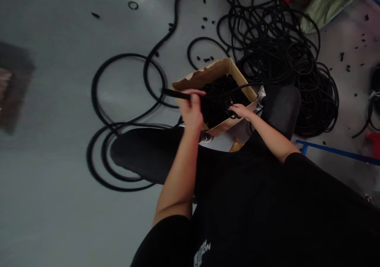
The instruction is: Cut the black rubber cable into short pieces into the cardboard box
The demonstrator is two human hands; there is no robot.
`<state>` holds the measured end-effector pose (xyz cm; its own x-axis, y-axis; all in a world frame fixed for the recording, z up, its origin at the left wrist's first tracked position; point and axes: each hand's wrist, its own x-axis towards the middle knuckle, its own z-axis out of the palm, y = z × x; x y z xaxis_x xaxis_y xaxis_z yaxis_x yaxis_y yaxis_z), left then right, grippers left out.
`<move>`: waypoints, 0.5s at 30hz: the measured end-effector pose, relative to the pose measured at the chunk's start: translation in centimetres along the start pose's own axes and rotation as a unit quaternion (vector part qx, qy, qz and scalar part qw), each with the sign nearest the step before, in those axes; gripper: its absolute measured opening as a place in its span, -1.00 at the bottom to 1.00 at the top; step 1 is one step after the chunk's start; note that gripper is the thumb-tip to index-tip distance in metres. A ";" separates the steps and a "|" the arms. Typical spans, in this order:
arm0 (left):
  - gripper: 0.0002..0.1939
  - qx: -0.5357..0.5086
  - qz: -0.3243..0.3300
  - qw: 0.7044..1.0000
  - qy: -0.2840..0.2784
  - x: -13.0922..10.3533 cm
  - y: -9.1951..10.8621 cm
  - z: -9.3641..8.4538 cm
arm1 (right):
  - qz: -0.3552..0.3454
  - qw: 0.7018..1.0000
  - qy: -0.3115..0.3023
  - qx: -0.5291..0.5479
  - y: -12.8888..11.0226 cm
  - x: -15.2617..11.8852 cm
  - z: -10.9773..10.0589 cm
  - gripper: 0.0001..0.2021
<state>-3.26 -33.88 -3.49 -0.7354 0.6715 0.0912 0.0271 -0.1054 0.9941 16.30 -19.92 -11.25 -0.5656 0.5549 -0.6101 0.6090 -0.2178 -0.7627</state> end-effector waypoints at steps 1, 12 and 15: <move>-0.67 -0.064 -0.020 0.995 0.068 2.4 0.9 -0.8 | 0.009 0.999 0.007 -0.048 0.0 -0.3 0.0 -0.80; -0.51 -0.074 -0.348 0.934 0.009 6.7 2.4 -5.3 | -0.105 0.989 -0.091 0.043 -0.5 -8.4 -6.8 -0.47; -0.55 -0.062 -0.304 0.947 0.082 5.6 -0.9 -4.7 | -0.099 0.975 -0.194 0.047 -0.5 -11.1 -9.8 -0.46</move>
<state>-10.62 -33.47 -4.19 -0.6853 0.5135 -0.5164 -0.5074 0.1719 0.8444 27.74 -18.11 -2.02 -0.8456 0.2526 -0.4702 0.4228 -0.2208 -0.8789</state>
